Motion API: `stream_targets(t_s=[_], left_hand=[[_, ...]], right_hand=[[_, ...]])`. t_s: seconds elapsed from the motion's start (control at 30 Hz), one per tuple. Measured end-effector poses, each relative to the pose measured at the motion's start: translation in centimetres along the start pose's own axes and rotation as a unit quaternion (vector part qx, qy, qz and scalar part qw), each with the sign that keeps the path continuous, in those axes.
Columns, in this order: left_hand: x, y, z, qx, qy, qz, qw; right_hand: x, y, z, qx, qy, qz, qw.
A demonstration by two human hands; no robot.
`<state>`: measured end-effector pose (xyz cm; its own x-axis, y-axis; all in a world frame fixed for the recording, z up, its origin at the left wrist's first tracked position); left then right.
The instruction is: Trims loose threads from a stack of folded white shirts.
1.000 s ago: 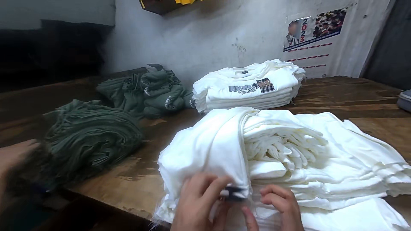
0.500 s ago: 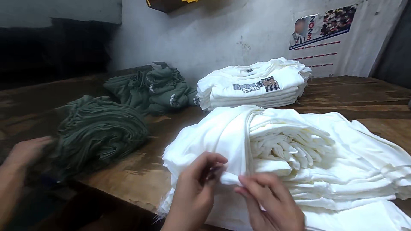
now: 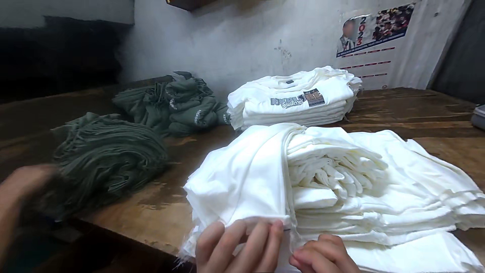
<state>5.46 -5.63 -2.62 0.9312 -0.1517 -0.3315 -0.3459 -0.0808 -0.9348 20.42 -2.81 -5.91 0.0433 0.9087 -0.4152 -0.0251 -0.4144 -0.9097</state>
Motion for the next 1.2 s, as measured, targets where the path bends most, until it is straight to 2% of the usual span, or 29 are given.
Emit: stream_targets(t_s=[0.03,0.1,0.17,0.2,0.23,0.3,0.33,0.37,0.4,0.5,0.57,0.67,0.77,0.9,0.97,1.07,1.2], left_hand=[[-0.2,-0.1,0.1,-0.012,0.014,-0.013,1.0],[-1.3,-0.3,1.2,-0.095,0.074,-0.068,0.99],[-3.6,-0.4,2.9,-0.179,0.168,-0.109,0.963],[-5.7,-0.1,3.1,-0.183,0.2,-0.157,0.95],[-8.4,0.3,2.5,-0.143,0.192,-0.229,0.944],[-13.7,1.0,0.2,-0.046,0.096,-0.37,0.923],[-15.0,1.3,-0.5,-0.028,0.056,-0.408,0.911],[-14.9,1.0,-0.8,-0.026,0.038,-0.409,0.911],[-13.5,0.3,-0.9,-0.038,0.045,-0.377,0.924],[-6.4,-1.0,0.6,-0.156,0.139,-0.255,0.944],[-3.1,-1.0,1.5,-0.194,0.15,-0.19,0.95],[-1.0,-0.9,1.5,-0.166,0.063,-0.097,0.979],[0.0,-1.4,1.2,-0.162,0.007,-0.056,0.985],[0.7,-1.4,2.0,-0.141,0.006,-0.042,0.989],[0.0,-1.0,2.4,-0.148,0.042,-0.073,0.985],[-1.7,0.1,3.2,-0.218,0.136,-0.137,0.957],[-3.2,1.4,3.9,-0.221,0.239,-0.18,0.928]], right_hand=[[0.3,-0.1,-0.2,0.0,0.006,0.01,1.0],[1.3,-0.4,-0.2,-0.009,0.036,0.037,0.999],[2.6,-0.9,0.7,-0.052,0.038,0.065,0.996],[3.0,-1.0,0.8,-0.062,0.017,0.069,0.996],[3.3,-1.2,0.5,-0.05,-0.004,0.072,0.996],[3.5,-1.4,-1.3,-0.007,-0.008,0.098,0.995],[3.5,-1.4,-2.1,0.012,-0.002,0.114,0.993],[3.4,-1.5,-2.5,0.016,0.005,0.127,0.992],[3.3,-1.7,-2.5,0.009,0.007,0.138,0.99],[2.7,-2.2,-0.9,-0.027,0.023,0.157,0.987],[3.0,-2.1,0.1,-0.026,0.067,0.173,0.982],[3.7,-1.6,0.4,0.001,0.084,0.189,0.978],[3.6,-1.7,0.3,0.034,0.052,0.177,0.982],[2.8,-1.3,0.9,0.035,0.022,0.102,0.994],[2.8,-1.0,1.0,0.023,0.03,0.109,0.993],[3.0,-0.6,0.4,0.008,0.061,0.113,0.992],[2.3,-0.9,1.9,-0.017,0.118,0.032,0.992]])
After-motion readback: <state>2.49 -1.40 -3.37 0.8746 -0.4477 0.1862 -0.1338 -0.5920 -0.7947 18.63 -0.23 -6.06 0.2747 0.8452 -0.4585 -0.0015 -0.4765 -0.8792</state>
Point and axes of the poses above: each hand's wrist, its own y-axis away from the middle knuckle, its own z-axis out of the palm, x = y × z, the point moved 8 cm from there along -y, towards the middle knuckle, and after that the axes turned 13 degrees about -y, right-handed, at the moved point
